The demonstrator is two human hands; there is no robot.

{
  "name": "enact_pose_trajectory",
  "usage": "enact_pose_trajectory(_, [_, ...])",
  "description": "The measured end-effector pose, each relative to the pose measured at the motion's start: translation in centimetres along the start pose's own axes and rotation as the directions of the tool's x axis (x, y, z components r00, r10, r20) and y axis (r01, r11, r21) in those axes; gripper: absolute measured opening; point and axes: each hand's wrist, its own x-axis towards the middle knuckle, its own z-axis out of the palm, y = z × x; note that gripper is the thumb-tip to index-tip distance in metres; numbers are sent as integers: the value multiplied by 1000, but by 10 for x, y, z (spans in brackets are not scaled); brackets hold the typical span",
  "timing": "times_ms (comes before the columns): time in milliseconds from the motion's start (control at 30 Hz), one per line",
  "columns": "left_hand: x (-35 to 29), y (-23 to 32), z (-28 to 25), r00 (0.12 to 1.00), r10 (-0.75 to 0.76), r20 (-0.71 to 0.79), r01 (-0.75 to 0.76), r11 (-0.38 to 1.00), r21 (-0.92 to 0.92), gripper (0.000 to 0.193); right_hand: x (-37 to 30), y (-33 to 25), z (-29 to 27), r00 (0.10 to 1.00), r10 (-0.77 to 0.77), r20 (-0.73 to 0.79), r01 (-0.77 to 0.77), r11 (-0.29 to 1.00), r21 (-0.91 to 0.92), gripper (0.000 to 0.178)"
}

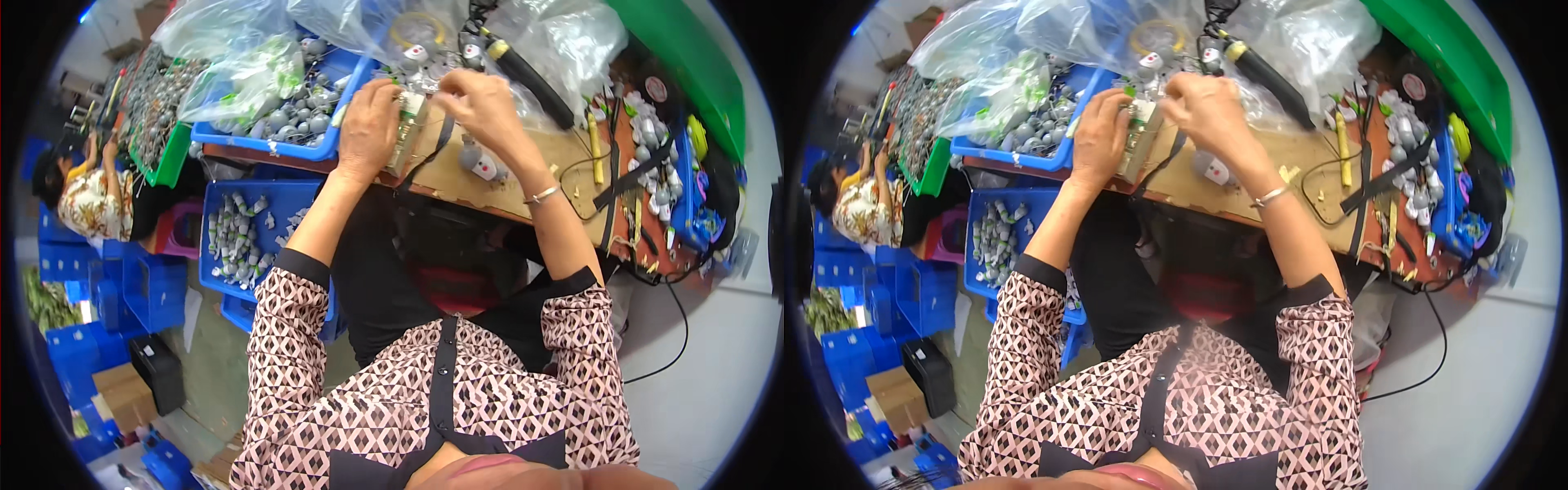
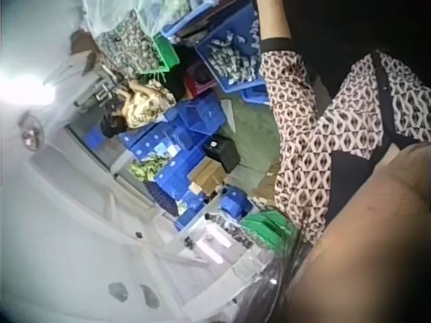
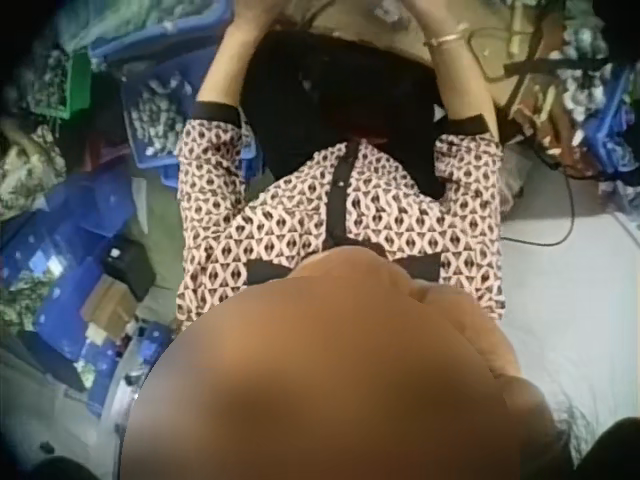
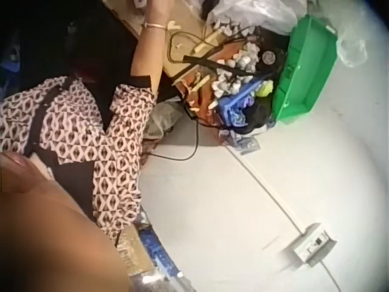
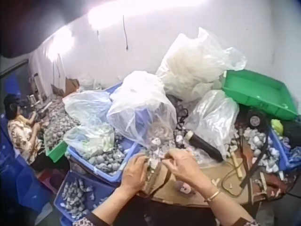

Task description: Soldering and assembling small electronic components for toys at a factory workbench.

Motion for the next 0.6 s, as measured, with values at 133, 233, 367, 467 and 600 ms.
enact_pose_trajectory(133, [-2, 1, -5, 1000, -14, -14, 15, 999, 38, 23, -67, -16, -46, 954, 134, -268, -143, 990, -15, 15])
enact_pose_trajectory(233, [2, 6, -10, 998, 35, -45, -32, 998, 58, 22, -141, -35, -26, 970, 171, -174, -169, 985, 26, 28])
enact_pose_trajectory(367, [5, 6, -7, 999, 26, -29, -24, 999, 39, 23, -163, -46, -1, 973, 170, -158, -195, 968, -157, 53])
enact_pose_trajectory(467, [1, 4, -3, 999, 27, -34, -26, 999, 33, 22, -159, -43, 5, 974, 183, -137, -215, 936, -277, 63])
enact_pose_trajectory(600, [3, 7, -1, 1000, -2, -18, 3, 999, 43, 22, -157, -39, 5, 979, 180, -98, -204, 906, -371, 66])
